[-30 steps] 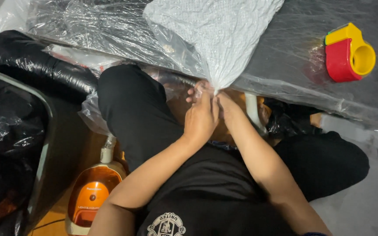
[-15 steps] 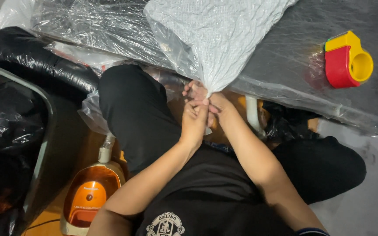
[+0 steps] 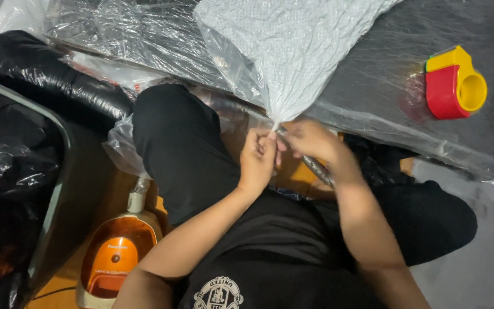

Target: Rolling a white foam cushion into a tight cylinder and securing it with several wraps of tape using a handheld dispenser.

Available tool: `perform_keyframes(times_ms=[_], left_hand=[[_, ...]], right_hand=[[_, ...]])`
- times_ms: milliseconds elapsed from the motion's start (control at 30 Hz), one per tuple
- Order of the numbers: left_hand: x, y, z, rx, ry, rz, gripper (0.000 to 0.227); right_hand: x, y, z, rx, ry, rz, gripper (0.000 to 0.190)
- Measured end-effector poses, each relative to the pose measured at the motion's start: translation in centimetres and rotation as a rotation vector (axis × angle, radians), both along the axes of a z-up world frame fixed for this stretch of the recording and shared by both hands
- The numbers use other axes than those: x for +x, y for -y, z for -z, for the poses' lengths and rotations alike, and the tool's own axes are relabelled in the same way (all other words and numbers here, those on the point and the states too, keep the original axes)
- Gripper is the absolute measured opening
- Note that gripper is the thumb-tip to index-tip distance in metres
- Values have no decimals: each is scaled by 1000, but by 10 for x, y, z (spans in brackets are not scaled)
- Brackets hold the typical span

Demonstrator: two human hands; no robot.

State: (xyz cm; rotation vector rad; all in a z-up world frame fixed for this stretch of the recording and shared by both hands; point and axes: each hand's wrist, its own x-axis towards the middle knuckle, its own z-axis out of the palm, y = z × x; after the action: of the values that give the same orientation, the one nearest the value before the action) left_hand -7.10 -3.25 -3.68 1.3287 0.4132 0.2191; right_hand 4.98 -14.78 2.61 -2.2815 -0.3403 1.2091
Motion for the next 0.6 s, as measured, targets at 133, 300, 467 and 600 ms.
perform_keyframes(times_ms=[133,300,467,600], left_hand=[[-2,-1,-14,156,-1,-5,12],[-12,-3,-1,546,110,-3,31],[-8,-1,15,575,114,26,30],[-5,-2,-8,581,39,54,10]], right_hand=[[-12,2,-72,-55,240,126,35],[-32,-62,-111,-243,478,-5,75],[-25,-45,-57,-176,574,-113,37],[-24,-30,-52,-171,598,-104,15]])
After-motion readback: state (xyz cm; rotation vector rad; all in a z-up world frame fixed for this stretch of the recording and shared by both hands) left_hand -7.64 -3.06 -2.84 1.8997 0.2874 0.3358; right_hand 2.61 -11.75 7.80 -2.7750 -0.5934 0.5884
